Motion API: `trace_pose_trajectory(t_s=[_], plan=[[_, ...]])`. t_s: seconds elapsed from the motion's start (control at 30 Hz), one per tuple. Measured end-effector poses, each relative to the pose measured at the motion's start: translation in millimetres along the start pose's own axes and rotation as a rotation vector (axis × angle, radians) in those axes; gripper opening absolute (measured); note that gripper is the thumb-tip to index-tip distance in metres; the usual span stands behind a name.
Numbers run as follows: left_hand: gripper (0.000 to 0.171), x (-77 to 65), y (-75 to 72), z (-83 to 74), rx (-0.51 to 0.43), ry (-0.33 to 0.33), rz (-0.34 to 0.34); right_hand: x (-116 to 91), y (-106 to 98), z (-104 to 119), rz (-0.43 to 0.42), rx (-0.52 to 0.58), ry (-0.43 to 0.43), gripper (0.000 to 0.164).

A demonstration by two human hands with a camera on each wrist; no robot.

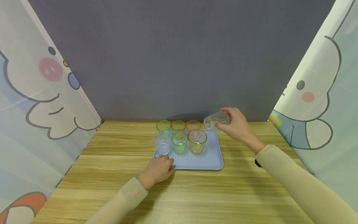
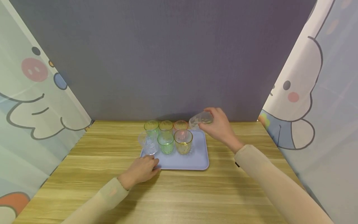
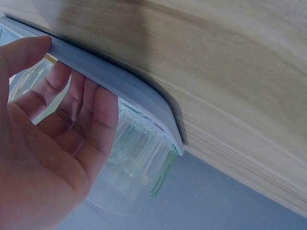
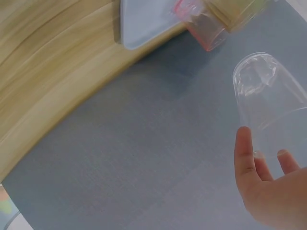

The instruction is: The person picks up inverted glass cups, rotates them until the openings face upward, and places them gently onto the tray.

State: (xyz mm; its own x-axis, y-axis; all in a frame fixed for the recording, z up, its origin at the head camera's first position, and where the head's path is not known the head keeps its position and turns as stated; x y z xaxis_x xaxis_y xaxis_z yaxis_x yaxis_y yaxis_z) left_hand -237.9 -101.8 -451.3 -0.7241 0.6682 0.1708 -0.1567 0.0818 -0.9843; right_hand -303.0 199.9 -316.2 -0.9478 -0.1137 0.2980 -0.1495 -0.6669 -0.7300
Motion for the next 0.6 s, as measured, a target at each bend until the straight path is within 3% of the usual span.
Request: trace_pose_trajectory(t_s=[0.6], plan=[[0.025,-1.3,-3.0,-2.5,-0.005,0.000,-0.003,21,12,-10,-0.011,-0.030,0.018,0.063]])
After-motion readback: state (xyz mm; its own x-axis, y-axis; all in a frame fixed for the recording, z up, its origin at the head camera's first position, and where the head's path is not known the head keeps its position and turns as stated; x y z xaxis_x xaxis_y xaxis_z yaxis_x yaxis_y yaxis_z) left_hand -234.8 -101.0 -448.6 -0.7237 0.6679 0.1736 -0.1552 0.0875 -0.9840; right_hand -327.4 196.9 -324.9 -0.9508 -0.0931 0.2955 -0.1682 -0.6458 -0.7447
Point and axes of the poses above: each hand's wrist, its own x-axis towards the middle knuckle, its own y-axis out of the palm, z = x × y, the point moved 4 cm from there along x, towards the middle knuckle, and after that the axes turned 7 degrees about y, right-handed, at the moved point
